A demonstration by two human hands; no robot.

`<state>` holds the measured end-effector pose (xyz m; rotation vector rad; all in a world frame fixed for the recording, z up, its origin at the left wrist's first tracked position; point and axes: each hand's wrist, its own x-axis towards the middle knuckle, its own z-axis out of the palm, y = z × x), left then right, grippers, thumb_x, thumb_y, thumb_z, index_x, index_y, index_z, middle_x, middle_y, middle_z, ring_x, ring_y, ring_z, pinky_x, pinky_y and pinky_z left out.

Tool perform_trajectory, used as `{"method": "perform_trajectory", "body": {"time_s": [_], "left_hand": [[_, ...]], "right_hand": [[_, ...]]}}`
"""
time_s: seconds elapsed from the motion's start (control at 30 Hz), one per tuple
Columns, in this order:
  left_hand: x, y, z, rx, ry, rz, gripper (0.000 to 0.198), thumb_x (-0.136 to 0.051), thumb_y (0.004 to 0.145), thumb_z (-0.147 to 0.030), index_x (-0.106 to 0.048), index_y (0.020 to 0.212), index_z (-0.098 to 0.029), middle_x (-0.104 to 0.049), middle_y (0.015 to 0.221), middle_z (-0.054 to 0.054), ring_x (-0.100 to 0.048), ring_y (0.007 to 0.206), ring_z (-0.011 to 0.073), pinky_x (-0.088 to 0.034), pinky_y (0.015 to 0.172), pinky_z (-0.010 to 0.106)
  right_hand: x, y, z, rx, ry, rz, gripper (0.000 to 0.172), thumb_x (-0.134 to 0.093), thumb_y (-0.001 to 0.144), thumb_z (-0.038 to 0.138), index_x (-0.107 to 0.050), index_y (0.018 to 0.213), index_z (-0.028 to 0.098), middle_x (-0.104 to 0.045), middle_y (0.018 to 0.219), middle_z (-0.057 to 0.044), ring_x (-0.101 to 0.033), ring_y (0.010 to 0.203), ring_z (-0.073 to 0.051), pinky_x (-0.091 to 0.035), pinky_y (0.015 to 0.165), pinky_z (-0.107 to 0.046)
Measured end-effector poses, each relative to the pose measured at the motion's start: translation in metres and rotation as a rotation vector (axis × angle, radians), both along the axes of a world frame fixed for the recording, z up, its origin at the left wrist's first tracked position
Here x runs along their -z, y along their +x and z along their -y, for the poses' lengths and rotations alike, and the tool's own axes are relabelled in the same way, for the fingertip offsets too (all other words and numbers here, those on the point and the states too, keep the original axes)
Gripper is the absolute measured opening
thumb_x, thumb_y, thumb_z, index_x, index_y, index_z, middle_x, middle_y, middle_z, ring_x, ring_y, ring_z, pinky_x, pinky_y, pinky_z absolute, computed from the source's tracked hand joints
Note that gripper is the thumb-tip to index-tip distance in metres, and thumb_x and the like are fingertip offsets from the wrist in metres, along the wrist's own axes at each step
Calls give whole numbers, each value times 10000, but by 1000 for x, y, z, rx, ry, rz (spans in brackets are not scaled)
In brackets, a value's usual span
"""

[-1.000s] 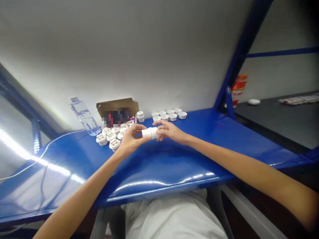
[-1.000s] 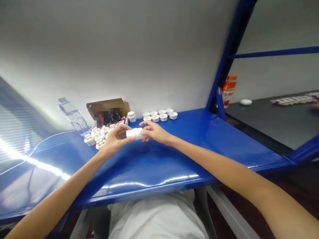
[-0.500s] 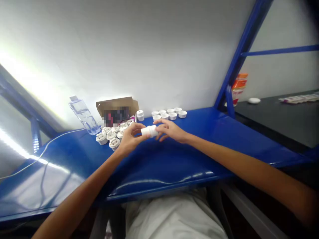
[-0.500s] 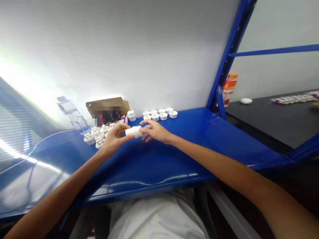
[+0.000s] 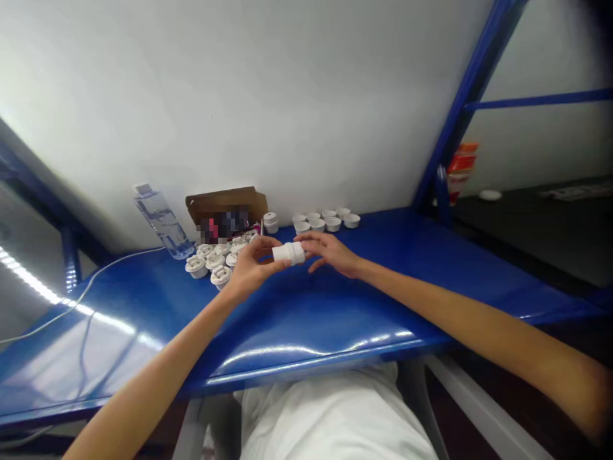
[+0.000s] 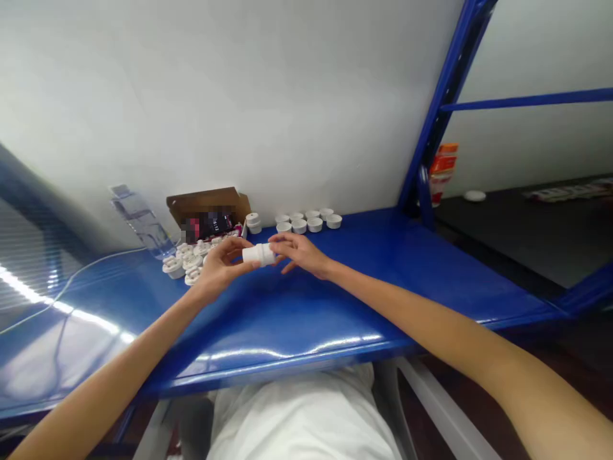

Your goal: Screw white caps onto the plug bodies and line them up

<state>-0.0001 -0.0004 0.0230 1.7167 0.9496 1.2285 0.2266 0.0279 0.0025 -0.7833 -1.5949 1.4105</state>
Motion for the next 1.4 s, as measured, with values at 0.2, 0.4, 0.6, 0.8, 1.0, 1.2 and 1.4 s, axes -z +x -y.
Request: {"method": "perform_trajectory", "body": {"time_s": [0.2,0.4,0.6,0.8,1.0,1.2,1.4], "left_hand": [[3,0,0,3,-43,-11,409,-884,672,-368,-636,928,-166,-704,936,39,-696,919,219,-546,857,365],[7,0,1,-3,-36,-49,392,-867,699,-394,-637,922,-168,-725,905,43,-706,887,216,-550,845,366],[13,-2,0,25,19,-96,428,-865,694,-413,-587,923,-180,-715,939,38,-702,859,205,-559,785,337],[0,-9,-3,-10,354,-501,227,-699,856,-423,-666,846,-199,-714,915,55,-662,885,222,-504,862,370],[-8,-16,-4,-111,436,-587,215,-624,903,-406,-698,866,-208,-725,868,47,-659,824,208,-493,785,332],[-5,-13,-1,-69,460,-682,212,-584,925,-382,-685,849,-212,-729,863,43,-667,815,211,-485,769,332],[-3,-9,2,-10,462,-727,183,-579,913,-333,-679,831,-203,-717,835,53,-656,792,204,-475,760,329]], "right_hand": [[2,0,-2,23,-18,8,477,-760,824,480,-639,1189,198,-728,839,-43,-717,747,-195,-602,623,-300],[1,-1,-1,-38,103,27,397,-834,741,443,-720,1022,187,-741,954,-50,-703,857,-202,-594,737,-318],[1,-3,-2,-28,2,65,398,-780,786,476,-705,1013,159,-736,897,-54,-681,787,-169,-557,721,-295],[7,-1,-5,210,379,292,427,-795,765,414,-614,1096,215,-713,910,-23,-659,788,-187,-525,731,-319],[-1,-11,-35,231,801,629,225,-668,899,366,-692,1053,204,-707,1084,-82,-643,977,-239,-493,899,-363],[-10,-36,-97,371,790,916,252,-619,932,296,-720,1121,163,-710,1190,-132,-636,1110,-273,-451,982,-357],[-14,-49,-135,428,720,991,249,-650,909,276,-724,1108,147,-717,1190,-145,-637,1124,-276,-458,981,-361]]}}
